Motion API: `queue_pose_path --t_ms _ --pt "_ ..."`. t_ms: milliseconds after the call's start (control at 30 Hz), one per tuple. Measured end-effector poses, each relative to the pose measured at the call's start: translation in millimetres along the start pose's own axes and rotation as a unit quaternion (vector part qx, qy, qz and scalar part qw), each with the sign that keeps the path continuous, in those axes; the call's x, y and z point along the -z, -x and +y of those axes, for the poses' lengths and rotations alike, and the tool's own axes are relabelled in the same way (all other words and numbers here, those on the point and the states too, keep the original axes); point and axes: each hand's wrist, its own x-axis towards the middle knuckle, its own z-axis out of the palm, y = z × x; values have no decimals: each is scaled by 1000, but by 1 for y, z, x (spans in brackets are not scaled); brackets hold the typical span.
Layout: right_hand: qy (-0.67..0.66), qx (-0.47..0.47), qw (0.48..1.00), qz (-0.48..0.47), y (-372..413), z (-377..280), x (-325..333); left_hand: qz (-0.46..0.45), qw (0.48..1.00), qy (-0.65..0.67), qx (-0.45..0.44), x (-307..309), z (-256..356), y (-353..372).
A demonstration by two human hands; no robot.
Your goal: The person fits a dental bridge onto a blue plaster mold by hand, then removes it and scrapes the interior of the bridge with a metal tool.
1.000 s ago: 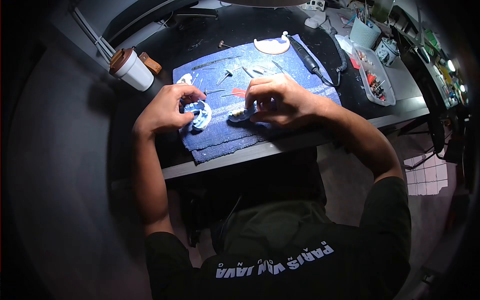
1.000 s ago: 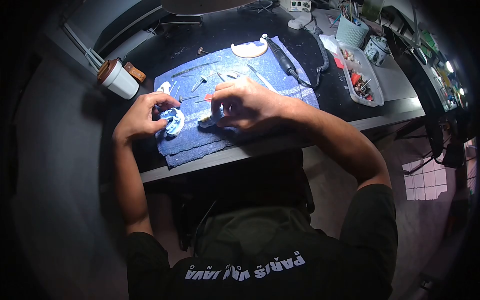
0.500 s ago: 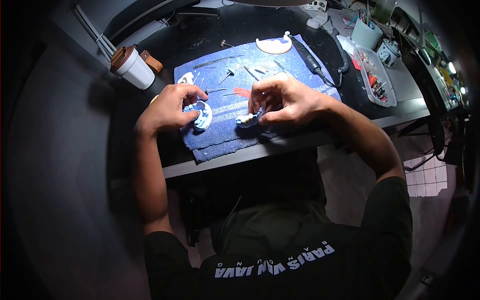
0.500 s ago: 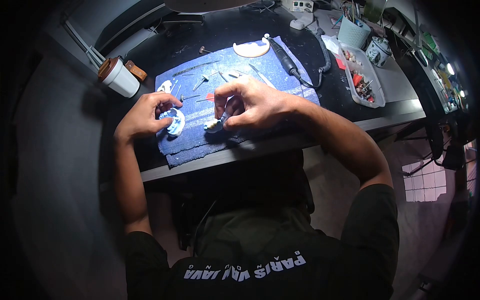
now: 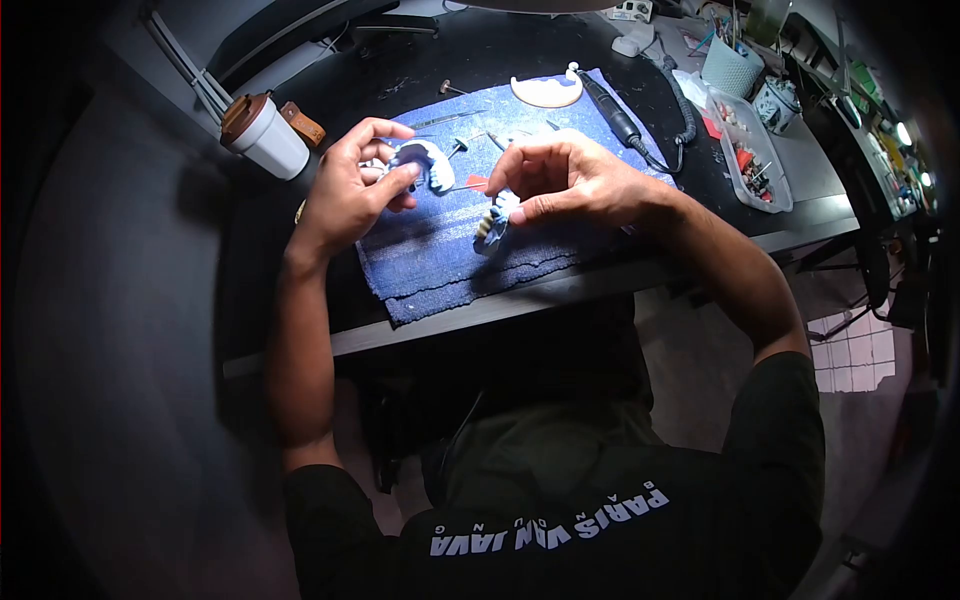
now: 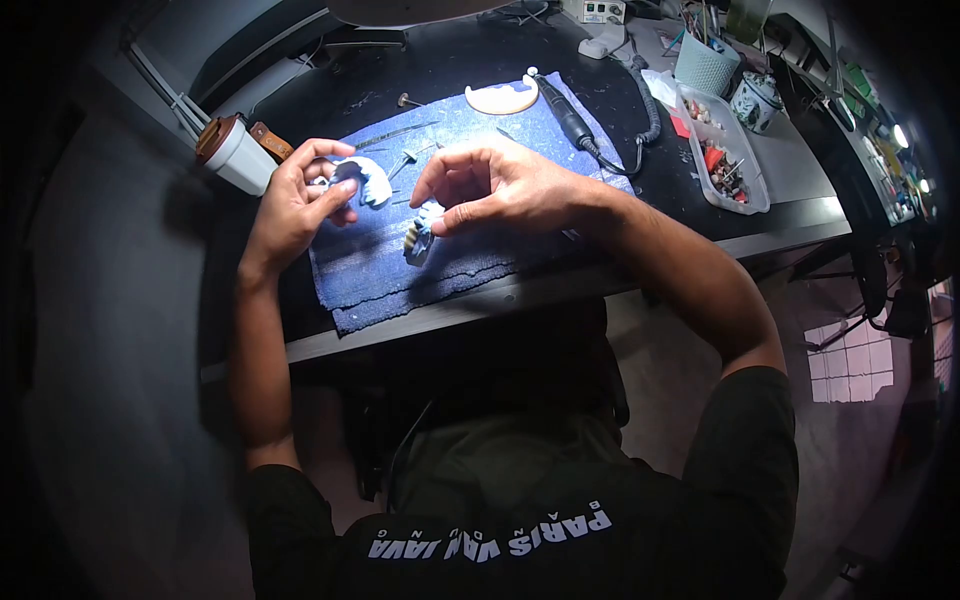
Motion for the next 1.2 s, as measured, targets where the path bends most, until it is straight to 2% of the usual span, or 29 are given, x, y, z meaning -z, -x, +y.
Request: queue_pose_path --t_ms 167,233,433,567,667,900,1000,1100,1200 --pt "-16 -5 1000 -20 -1 6 4 -26 998 54 19 -21 -13 -8" --pt "-41 -12 998 -37 -3 12 4 -44 995 85 -10 -28 -18 -9" --pt "2 -49 997 -60 -2 13 -2 -145 988 42 -22 -27 -11 -5" --pt "2 -37 998 -52 -3 15 -3 -156 987 26 -39 -24 -14 -6" --pt "9 -34 998 -46 -2 16 -3 -170 983 69 18 -21 -9 -5" --pt "-7 -38 998 -43 -2 15 -4 -224 970 99 12 -2 -14 -6" --pt "-6 -38 998 -46 -2 14 -3 -230 971 58 8 2 -6 -3" --pt "17 -32 999 -38 -1 13 -3 -206 974 76 -60 -1 -5 0" --pt "46 -32 998 -29 -2 14 -3 -157 981 88 -69 -5 1 1"
